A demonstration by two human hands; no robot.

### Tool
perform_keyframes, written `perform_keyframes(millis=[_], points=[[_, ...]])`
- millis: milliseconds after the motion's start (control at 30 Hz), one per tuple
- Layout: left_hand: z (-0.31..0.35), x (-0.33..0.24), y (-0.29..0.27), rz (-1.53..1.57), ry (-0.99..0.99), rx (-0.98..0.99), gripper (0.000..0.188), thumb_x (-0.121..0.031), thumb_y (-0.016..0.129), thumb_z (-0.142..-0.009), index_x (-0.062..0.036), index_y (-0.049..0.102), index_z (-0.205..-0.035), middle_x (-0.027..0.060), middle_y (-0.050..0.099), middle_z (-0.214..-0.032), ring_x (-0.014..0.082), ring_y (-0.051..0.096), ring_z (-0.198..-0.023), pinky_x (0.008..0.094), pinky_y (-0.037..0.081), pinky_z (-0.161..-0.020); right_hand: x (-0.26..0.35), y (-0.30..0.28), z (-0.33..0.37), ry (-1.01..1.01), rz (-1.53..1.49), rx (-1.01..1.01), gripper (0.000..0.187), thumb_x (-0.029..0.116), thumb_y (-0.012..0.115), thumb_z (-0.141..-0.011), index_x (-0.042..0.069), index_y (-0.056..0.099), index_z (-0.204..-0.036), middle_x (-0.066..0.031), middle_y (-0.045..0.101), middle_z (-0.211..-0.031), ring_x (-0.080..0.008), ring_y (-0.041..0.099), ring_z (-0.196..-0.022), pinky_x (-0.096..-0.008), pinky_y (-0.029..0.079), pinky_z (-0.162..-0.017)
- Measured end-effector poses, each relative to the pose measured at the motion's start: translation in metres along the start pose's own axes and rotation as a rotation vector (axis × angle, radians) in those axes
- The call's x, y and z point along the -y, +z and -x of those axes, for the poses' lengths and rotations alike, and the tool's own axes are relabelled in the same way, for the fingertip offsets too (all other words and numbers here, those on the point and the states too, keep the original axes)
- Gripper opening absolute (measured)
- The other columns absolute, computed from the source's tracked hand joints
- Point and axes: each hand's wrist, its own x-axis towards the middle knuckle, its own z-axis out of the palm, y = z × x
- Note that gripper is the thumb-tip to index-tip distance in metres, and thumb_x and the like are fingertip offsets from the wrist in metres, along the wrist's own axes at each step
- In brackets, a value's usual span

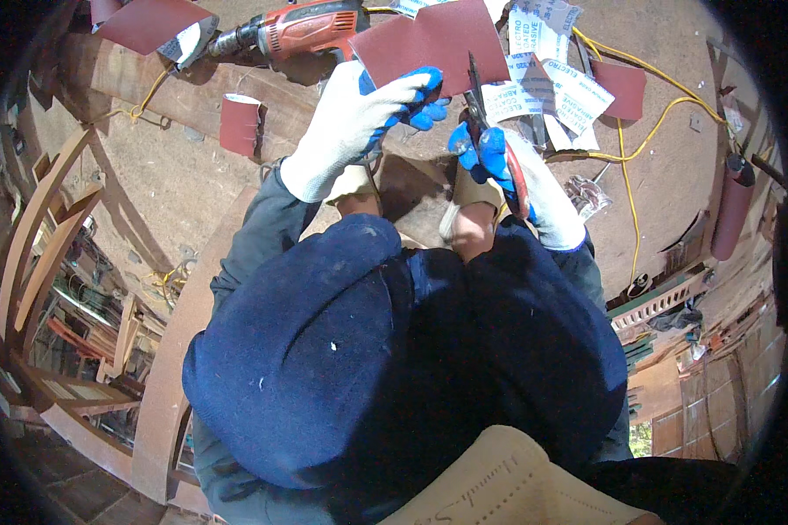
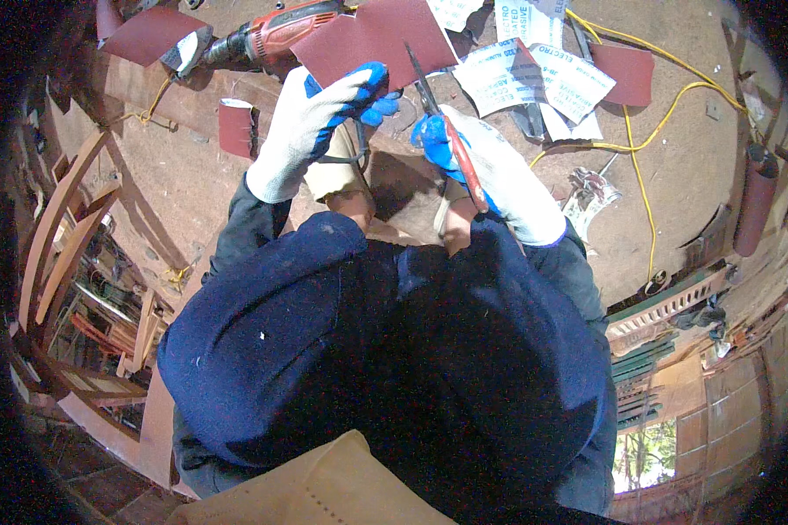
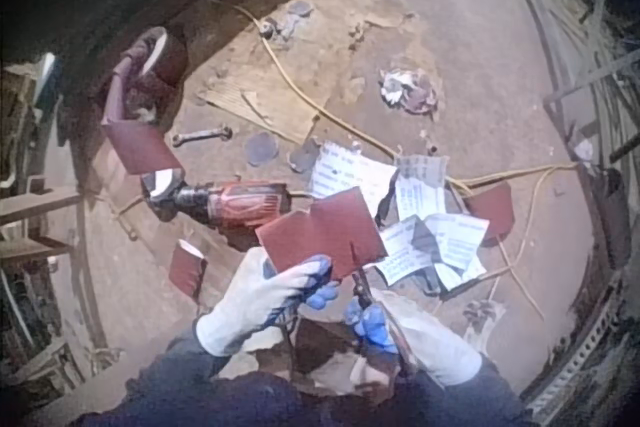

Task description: The person sits on the floor and uses scissors to cut a sheet of sandpaper into smaller pieces. They repeatedly trim the edges and separate sections of the sandpaper, placing the cut pieces on the floor.

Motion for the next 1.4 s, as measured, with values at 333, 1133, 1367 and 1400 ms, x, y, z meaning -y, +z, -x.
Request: perform_keyframes(millis=[333,1133,1367,1400], points=[[0.005,0.001,-0.004,0.041,-0.014,-0.003,0.026,-0.009,0.048,-0.086,0.0045,0.057,-0.107,0.0154,0.061,-0.107,0.0169,0.061,-0.095,0.0263,0.049,-0.083,0.039,0.047,0.005,0.05,0.74,0.005,0.038,0.017,0.052,-0.082,-0.001,0.049,-0.115,-0.0112,0.056,-0.098,-0.0234,0.056,-0.086,-0.0318,0.044,-0.076],[-0.006,0.03,-0.03,0.022,0.059,-0.014,0.026,-0.012,0.064,-0.079,-0.0012,0.063,-0.103,0.0028,0.065,-0.084,0.0074,0.06,-0.075,0.0198,0.048,-0.069,0.034,0.011,-0.003,-0.429,1.386,0.233,0.044,0.015,0.046,-0.086,0.0,0.041,-0.128,-0.0187,0.049,-0.123,-0.0307,0.049,-0.111,-0.0331,0.036,-0.095],[-0.005,0.031,-0.029,0.034,0.155,-0.031,0.032,-0.017,0.063,-0.081,-0.0016,0.058,-0.108,0.0049,0.064,-0.094,0.009,0.06,-0.085,0.0212,0.047,-0.076,0.036,0.014,-0.008,-0.351,1.548,0.167,0.037,0.018,0.049,-0.086,0.003,0.048,-0.12,-0.0177,0.054,-0.113,-0.0273,0.054,-0.103,-0.0313,0.042,-0.088],[-0.008,0.033,-0.026,0.067,0.22,-0.056,0.033,-0.018,0.063,-0.081,-0.0017,0.057,-0.109,0.0049,0.063,-0.095,0.0092,0.059,-0.086,0.0214,0.047,-0.077,0.038,0.017,-0.007,-0.55,1.663,0.208,0.036,0.02,0.05,-0.087,0.003,0.049,-0.118,-0.016,0.055,-0.111,-0.0241,0.056,-0.1,-0.029,0.043,-0.086]])
